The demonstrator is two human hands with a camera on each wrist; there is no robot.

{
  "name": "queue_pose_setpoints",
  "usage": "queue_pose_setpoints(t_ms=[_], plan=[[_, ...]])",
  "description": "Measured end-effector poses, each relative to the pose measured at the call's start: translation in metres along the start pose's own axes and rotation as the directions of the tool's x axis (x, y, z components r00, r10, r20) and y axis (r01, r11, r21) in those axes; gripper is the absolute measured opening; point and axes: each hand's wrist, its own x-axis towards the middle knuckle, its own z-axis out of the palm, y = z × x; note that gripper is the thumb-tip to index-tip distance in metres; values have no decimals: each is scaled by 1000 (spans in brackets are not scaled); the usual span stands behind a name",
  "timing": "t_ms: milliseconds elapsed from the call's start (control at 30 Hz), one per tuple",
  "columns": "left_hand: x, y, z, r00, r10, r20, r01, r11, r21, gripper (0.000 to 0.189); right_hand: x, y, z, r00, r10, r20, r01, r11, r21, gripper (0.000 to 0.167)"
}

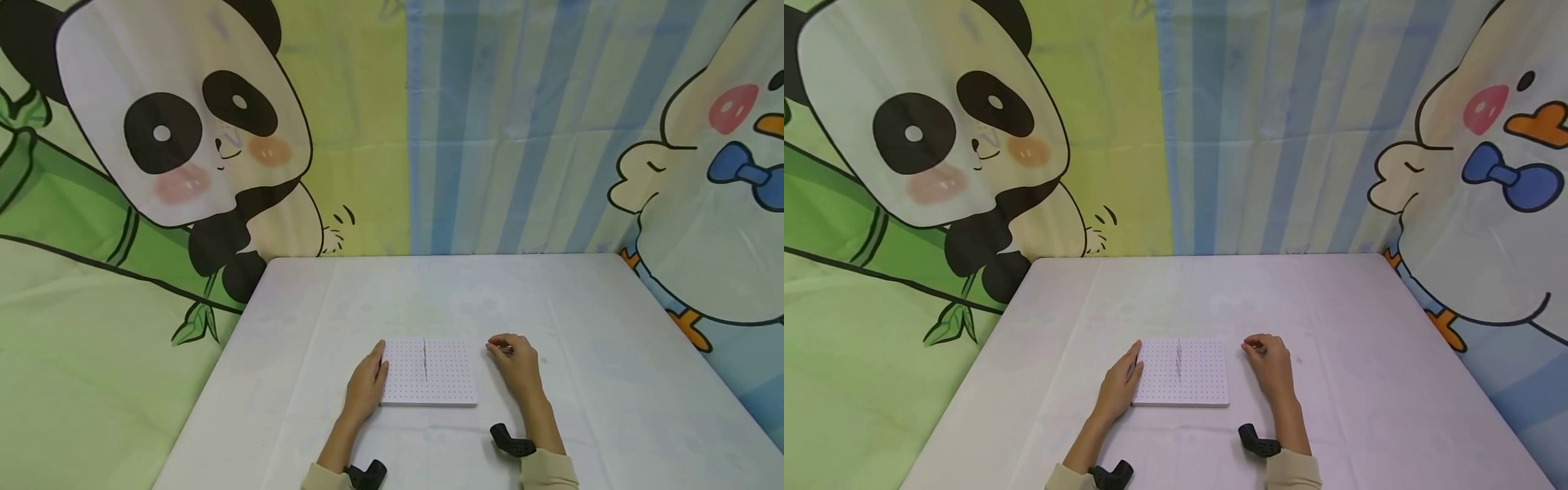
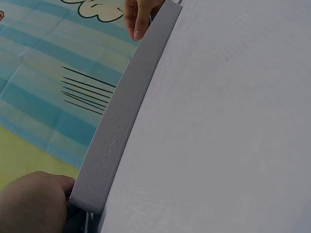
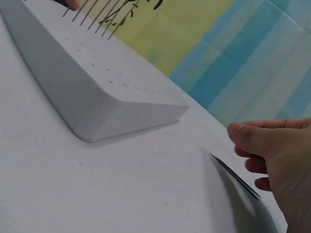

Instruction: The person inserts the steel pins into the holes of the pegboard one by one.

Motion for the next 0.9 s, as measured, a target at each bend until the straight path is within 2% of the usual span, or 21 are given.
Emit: queue_pose_setpoints(t_ms=[267, 467, 900], plan=[[0, 0, 0, 1000, 4, 3, -4, 1000, 5, 47, 1, 10, -4, 999, 28, 36, -25, 998, -65, 7], [-1, 0, -3, 1000, 18, -3, -18, 1000, -8, 46, -1, 11, -3, 996, 62, 65, -57, 996, -73, 6], [-2, 2, -1, 1000, 9, -7, -9, 1000, 5, 47, -1, 11, -7, 987, 103, 122, -93, 992, -88, 5]])
